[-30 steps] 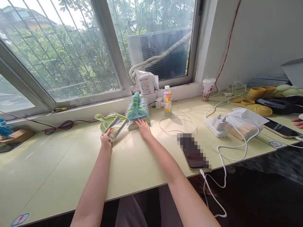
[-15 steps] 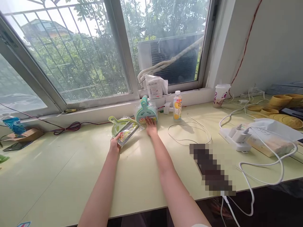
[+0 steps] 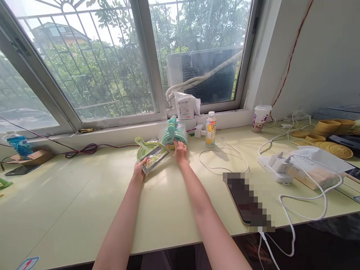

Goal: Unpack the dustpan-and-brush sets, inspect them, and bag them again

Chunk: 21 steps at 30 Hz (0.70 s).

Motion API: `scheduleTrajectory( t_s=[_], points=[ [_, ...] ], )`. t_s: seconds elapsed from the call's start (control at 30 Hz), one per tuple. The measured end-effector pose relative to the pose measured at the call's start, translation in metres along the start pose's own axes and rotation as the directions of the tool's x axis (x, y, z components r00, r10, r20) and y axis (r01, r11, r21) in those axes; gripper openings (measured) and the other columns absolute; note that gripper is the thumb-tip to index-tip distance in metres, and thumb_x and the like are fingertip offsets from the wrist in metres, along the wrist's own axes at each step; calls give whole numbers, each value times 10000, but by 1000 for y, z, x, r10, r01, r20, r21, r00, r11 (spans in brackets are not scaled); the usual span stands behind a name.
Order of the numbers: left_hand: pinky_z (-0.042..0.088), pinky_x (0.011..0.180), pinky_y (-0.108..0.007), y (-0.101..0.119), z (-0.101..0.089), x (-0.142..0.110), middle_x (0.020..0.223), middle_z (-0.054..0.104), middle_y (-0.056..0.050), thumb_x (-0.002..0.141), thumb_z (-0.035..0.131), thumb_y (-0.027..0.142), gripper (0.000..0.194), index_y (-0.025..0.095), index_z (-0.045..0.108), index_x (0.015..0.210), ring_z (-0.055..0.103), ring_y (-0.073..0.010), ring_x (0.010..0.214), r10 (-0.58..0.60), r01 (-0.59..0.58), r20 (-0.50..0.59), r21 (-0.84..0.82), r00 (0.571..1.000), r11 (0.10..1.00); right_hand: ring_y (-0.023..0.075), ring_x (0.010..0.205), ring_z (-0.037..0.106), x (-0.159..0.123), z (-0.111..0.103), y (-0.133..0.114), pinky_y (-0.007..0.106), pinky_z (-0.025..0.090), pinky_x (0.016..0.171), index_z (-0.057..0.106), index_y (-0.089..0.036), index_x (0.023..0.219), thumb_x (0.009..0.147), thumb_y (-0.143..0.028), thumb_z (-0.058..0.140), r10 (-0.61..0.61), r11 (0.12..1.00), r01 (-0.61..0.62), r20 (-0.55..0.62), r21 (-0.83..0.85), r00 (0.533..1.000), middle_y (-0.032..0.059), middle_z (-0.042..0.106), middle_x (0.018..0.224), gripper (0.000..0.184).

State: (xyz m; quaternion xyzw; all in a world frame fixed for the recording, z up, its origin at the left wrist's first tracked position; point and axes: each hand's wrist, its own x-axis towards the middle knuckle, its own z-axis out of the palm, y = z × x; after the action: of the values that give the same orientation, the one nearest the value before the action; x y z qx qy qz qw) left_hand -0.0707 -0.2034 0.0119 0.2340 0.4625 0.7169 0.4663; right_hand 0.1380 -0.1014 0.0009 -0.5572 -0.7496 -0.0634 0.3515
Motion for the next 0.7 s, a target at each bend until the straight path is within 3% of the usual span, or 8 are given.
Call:
scheduleTrajectory(
  t_s=[0.13,0.2,0.3,0.47,0.7],
  points=[
    [582,655,-314,0,1,-1,813,712,-44,687,739,144,346,197,624,1010,688,-182,679,-11,11,1,11,1000,1000,223,1457,222,6,10,5,427,267,1150,262,-236,1519,836,-3,317,-30,998,27,62,56,998,36,278,1580,724],
    [580,654,-322,0,1,0,815,709,-50,692,734,146,342,192,620,1012,687,-186,675,-6,6,0,3,1000,1000,206,1471,196,8,15,8,438,241,1172,250,-217,1521,865,-47,309,-28,995,18,100,102,995,39,271,1583,680],
    [577,646,-331,-1,0,1,804,703,-55,689,725,137,369,173,609,1037,685,-191,663,5,-5,-1,-13,1000,1000,228,1477,179,10,19,9,542,181,1177,205,-217,1529,907,-152,337,-16,992,0,117,129,993,66,273,1580,639],
    [579,656,-318,-1,0,-1,825,711,-57,692,724,138,379,179,609,1051,690,-183,678,11,-10,30,-17,999,1000,231,1465,219,10,18,6,600,177,1156,241,-238,1511,912,-155,330,2,991,-11,68,134,998,85,327,1554,612],
    [580,619,-313,3,1,-5,799,708,-49,685,725,130,417,169,587,1077,691,-181,643,-15,16,6,-33,1000,999,193,1410,326,4,10,6,476,215,1168,461,-190,1385,909,-85,269,59,980,-42,-85,192,995,93,440,1482,524]
  ],
)
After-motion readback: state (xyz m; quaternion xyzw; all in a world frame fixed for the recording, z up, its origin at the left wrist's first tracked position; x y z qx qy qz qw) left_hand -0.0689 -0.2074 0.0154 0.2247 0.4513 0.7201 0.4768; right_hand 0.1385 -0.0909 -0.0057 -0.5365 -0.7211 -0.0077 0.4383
